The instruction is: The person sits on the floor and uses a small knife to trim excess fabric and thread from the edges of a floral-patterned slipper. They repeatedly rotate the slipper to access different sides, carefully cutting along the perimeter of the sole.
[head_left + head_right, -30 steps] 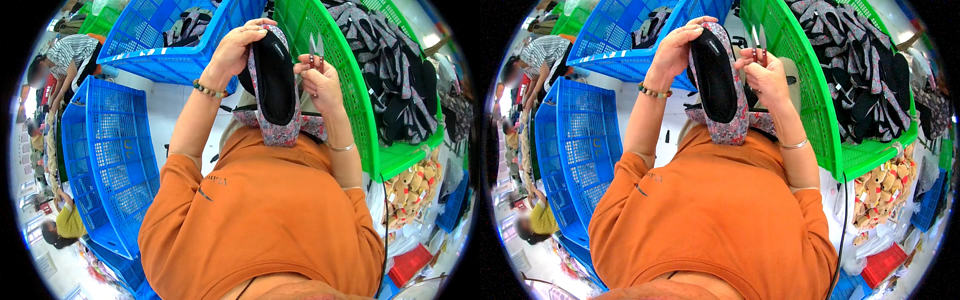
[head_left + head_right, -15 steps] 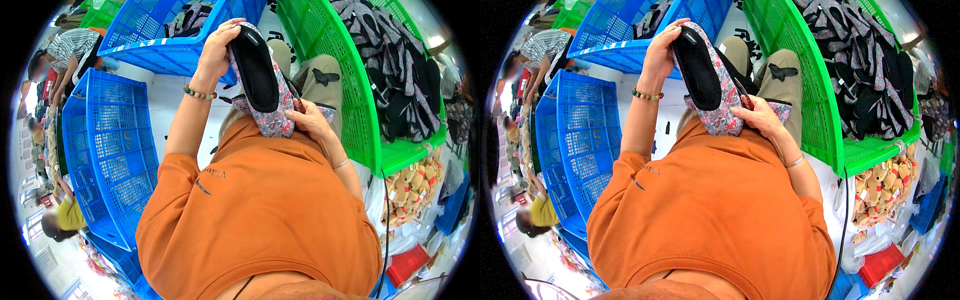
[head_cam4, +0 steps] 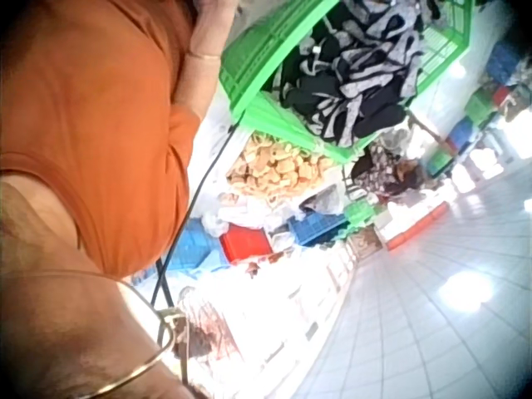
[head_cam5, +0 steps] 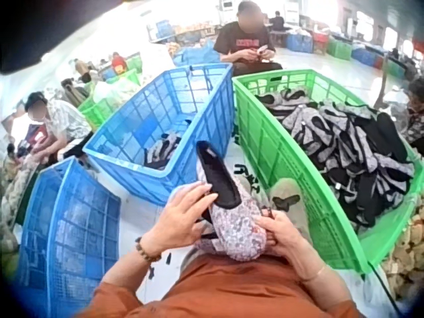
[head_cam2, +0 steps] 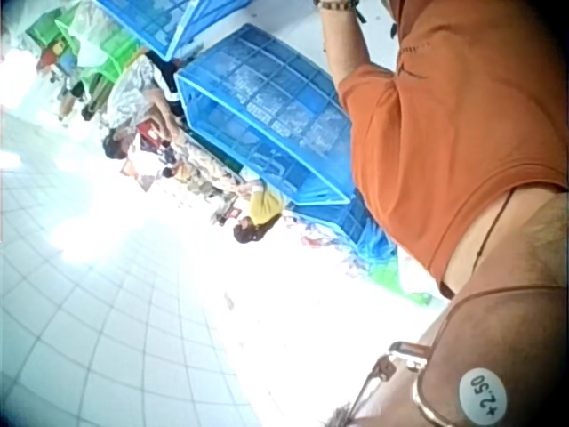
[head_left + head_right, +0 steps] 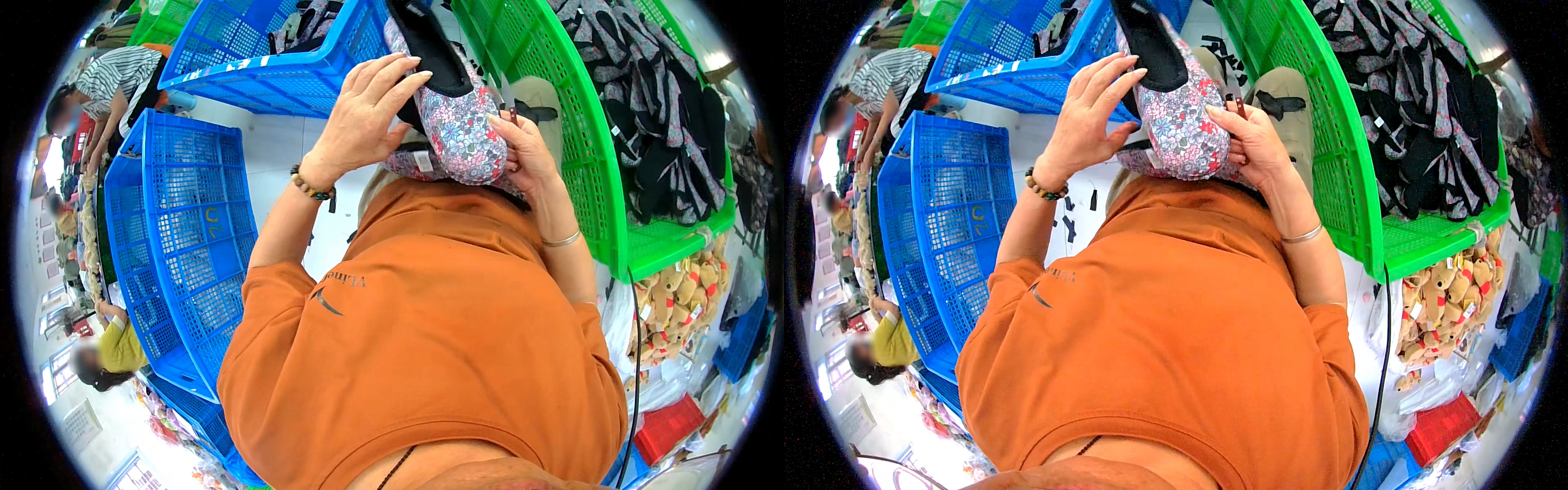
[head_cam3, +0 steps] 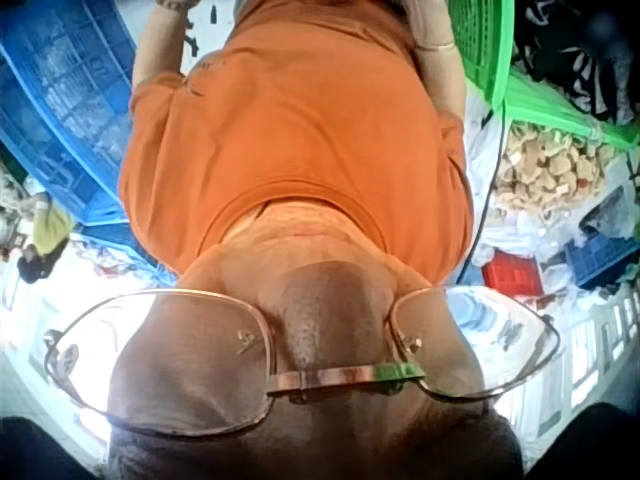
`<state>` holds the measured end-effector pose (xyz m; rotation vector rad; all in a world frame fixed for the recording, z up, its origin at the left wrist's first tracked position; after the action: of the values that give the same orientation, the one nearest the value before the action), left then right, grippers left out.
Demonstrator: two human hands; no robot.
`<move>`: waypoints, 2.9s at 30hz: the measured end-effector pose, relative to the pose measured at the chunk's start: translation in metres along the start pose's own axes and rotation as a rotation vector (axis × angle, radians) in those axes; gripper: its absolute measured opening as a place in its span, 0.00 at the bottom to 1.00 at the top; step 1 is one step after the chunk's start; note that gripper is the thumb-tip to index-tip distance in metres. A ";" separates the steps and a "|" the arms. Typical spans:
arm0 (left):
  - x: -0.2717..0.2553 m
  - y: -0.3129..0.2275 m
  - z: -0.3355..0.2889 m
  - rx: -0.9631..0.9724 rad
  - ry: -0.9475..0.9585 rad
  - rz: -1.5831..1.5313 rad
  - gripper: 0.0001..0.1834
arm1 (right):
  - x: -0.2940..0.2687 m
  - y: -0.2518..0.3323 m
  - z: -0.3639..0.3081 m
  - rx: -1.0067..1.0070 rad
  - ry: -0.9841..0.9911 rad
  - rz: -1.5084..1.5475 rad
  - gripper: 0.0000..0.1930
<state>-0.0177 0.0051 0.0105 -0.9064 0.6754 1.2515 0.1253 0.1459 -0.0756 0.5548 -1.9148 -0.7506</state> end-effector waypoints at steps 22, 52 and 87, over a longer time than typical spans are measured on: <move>-0.001 -0.007 -0.002 -0.391 0.330 -0.287 0.22 | 0.045 0.050 -0.043 -0.872 -0.276 -1.030 0.20; 0.079 0.015 0.020 -0.370 0.243 -1.001 0.10 | 0.018 0.025 0.015 -0.651 -0.109 -0.713 0.08; 0.076 -0.004 0.012 -0.609 -0.093 -1.646 0.03 | 0.049 0.065 -0.064 -0.571 -0.296 -1.873 0.23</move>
<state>0.0017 0.0524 -0.0467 -1.3803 -0.6025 -0.0660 0.1585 0.1424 0.0224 1.8840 -0.7557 -2.4541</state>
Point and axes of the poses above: each hand's wrist, its own z-axis towards the middle knuckle, its own x-axis out of the palm, y = z × x, the point moved 5 cm from there along z, towards the middle knuckle
